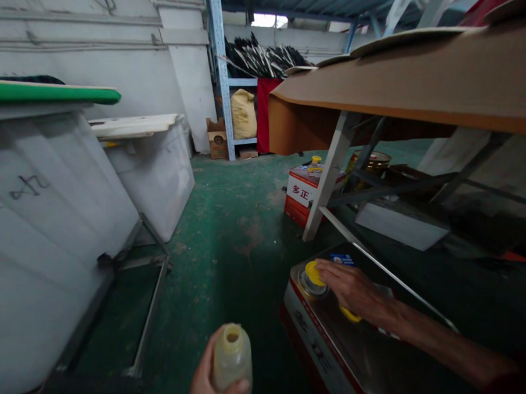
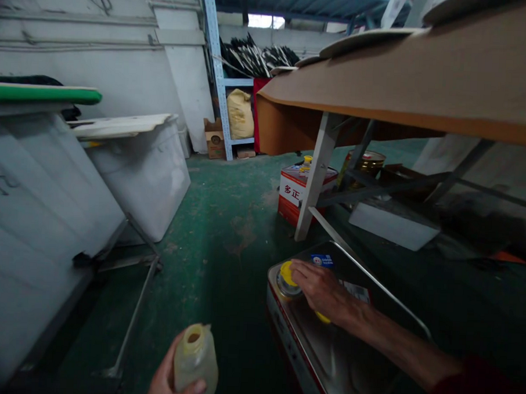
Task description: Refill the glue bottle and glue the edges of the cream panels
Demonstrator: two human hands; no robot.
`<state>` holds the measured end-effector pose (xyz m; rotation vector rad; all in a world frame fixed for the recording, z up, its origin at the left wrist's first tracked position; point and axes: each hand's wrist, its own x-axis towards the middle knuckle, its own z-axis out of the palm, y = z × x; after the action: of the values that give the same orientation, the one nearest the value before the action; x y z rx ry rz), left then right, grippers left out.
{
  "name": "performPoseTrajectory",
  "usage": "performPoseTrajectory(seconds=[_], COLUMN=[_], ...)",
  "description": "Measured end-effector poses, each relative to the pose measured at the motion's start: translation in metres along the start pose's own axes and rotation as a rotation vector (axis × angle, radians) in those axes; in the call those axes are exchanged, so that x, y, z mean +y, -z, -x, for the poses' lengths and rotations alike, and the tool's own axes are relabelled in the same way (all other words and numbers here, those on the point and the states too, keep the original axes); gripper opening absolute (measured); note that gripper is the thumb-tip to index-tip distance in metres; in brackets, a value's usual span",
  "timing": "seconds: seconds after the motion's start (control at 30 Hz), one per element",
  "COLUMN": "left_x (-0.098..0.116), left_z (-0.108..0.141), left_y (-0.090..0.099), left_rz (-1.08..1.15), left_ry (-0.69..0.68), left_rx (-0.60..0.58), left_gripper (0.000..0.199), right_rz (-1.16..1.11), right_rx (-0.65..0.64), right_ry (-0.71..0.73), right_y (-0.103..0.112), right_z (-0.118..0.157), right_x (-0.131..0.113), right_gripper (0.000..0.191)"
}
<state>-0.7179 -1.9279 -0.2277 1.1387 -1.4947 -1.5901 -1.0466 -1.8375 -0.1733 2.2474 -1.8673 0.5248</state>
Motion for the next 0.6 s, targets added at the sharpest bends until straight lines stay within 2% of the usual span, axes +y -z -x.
performPoseTrajectory(seconds=[0.1,0.17,0.27,0.37,0.43,0.5,0.6], left_x=[-0.002,-0.003,-0.003,0.000,0.001,0.002,0.002], left_z=[-0.005,-0.007,-0.009,-0.010,-0.010,-0.011,-0.013], left_y=[-0.004,-0.007,-0.011,-0.011,-0.009,-0.006,0.000], left_rz=[0.052,0.087,0.126,0.131,0.137,0.144,0.138], left_ry=[-0.091,-0.115,-0.138,-0.173,-0.182,-0.185,-0.186], left_rx=[-0.007,-0.008,-0.007,0.001,0.013,0.032,0.056], left_gripper=[0.095,0.096,0.094,0.089,0.087,0.085,0.083], right_rz=[-0.048,-0.076,-0.102,-0.119,-0.115,-0.093,-0.051], right_rx=[-0.007,-0.039,-0.096,-0.221,-0.323,-0.387,-0.393], right_ry=[-0.070,-0.130,-0.218,-0.224,-0.214,-0.210,-0.211], right_y=[0.000,0.007,0.022,0.030,0.029,0.025,0.019], right_z=[0.005,0.005,-0.004,-0.022,-0.035,-0.045,-0.045], right_x=[-0.007,-0.014,-0.020,-0.016,-0.010,-0.008,-0.016], right_gripper=[0.038,0.034,0.049,0.061,0.055,0.040,0.028])
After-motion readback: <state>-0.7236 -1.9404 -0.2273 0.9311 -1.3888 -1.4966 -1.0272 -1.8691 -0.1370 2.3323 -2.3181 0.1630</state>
